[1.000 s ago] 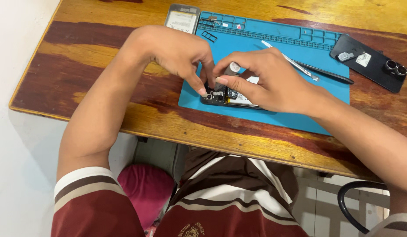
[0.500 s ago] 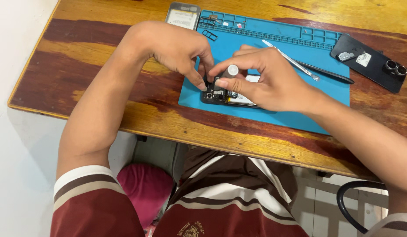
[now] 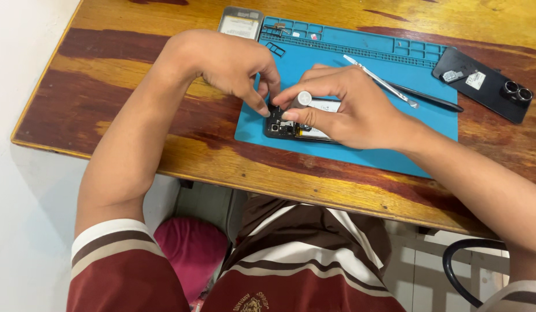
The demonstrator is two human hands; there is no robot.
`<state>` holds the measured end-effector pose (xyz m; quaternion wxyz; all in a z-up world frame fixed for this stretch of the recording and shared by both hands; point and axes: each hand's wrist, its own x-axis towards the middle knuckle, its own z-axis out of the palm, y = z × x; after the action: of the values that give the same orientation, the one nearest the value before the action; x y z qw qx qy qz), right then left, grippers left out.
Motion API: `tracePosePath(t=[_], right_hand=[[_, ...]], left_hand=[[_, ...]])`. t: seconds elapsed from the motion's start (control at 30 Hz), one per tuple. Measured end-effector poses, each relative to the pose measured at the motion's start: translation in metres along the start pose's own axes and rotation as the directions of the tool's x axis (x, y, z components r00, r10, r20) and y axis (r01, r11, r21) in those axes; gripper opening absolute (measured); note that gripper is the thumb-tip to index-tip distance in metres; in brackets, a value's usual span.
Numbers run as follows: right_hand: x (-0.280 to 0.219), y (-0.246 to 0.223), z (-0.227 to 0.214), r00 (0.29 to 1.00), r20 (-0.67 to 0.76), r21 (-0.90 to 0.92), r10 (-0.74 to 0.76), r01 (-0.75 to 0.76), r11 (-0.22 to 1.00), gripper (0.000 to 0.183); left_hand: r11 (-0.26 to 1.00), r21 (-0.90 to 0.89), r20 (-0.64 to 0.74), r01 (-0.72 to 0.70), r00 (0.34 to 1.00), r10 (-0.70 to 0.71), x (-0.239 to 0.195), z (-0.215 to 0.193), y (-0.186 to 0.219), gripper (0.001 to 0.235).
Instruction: The person uses a screwdriver to remove and reinsert screws from a disassembled smartphone on a blue mat. They then use tweezers to remove a metal bracket from a phone back cover and place it on the table.
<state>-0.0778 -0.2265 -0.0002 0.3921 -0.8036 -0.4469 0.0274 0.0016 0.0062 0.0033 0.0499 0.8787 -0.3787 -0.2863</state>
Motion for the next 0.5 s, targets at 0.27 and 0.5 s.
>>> tracePosePath(t=[0.27,0.5], right_hand=[[0.001,0.001,0.002,0.999,-0.037,-0.046,0.024,-0.025,0.999,0.022],[-0.001,-0.002,-0.017,0.99,-0.134,-0.059,-0.051,0.044,0.997,0.016]], left_hand=[[1.0,-0.014,-0.121,0.01,0.993,-0.012,-0.002,-0.001,0.005,0.043],[0.998,-0.027,-0.23,-0.05,0.972,0.042,-0.001,0.0,0.007,0.059]])
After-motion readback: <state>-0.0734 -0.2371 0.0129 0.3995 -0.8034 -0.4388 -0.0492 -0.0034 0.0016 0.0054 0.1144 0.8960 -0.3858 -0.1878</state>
